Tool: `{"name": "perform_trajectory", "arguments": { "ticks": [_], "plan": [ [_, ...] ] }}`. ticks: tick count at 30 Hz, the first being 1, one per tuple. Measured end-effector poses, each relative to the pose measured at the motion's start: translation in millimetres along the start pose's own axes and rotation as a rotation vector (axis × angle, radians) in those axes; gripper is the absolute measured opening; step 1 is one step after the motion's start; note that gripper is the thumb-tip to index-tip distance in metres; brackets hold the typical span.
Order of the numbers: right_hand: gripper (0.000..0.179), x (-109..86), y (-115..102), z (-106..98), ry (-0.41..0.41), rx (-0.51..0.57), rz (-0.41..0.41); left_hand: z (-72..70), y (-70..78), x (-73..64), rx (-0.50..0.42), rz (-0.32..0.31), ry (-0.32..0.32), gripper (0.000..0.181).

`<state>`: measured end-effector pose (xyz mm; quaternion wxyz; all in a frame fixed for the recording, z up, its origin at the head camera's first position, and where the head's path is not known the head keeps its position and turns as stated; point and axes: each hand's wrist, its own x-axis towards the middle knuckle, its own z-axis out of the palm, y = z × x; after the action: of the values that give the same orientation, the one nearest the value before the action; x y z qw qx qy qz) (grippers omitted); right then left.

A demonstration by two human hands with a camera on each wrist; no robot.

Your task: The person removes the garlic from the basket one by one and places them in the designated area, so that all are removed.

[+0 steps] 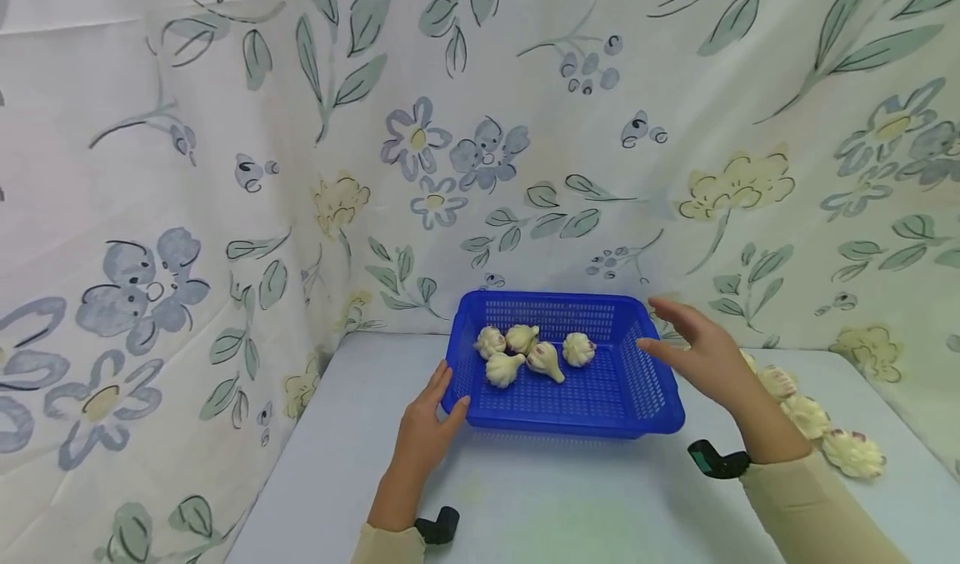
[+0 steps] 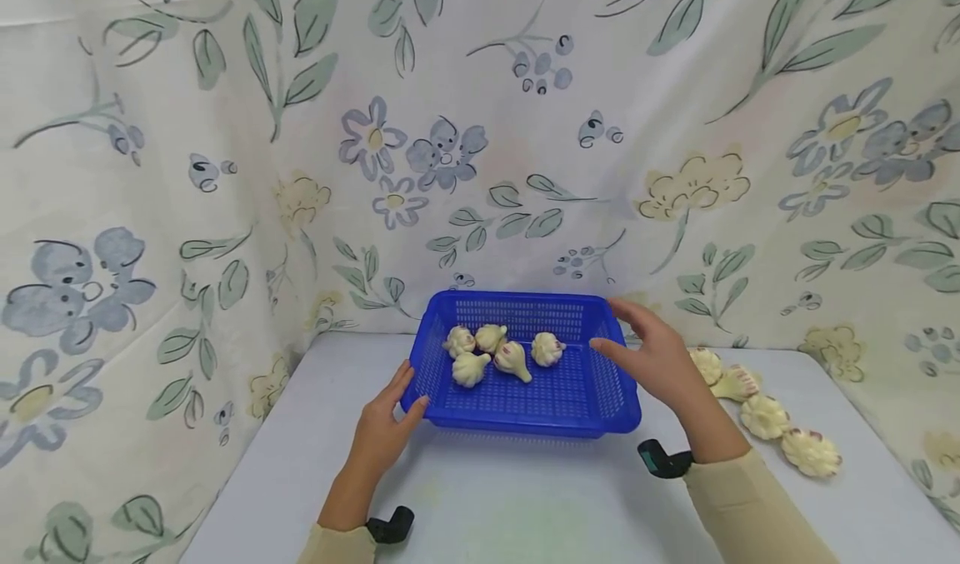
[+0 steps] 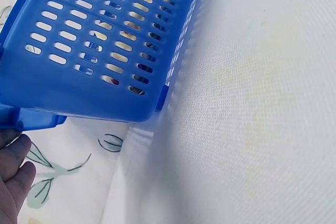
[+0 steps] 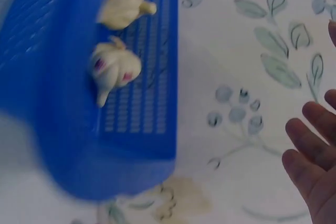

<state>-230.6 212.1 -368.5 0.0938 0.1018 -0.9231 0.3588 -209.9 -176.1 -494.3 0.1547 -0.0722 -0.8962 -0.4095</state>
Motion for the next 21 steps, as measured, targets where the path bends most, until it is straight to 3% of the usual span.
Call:
{"name": "perform_trajectory", "arguments": {
  "ticks": [7, 13, 21],
  "plan": [
    [0.072, 51.6, -16, 23, -0.082, 0.106, -0.011, 0.7, -0.4, -0.4, -0.006, 0.011, 0.003, 0.062],
    [0.073, 92.5, -7, 48, -0.199, 0.032, 0.106, 1.7, -2.7, -0.8, -0.004, 0.028, 0.003, 0.062],
    [0.078, 114.7, 16, 84, -0.393, 0.02, 0.298, 0.9, -1.5, 0.2, -0.014, 0.029, -0.002, 0.063]
  ]
}}
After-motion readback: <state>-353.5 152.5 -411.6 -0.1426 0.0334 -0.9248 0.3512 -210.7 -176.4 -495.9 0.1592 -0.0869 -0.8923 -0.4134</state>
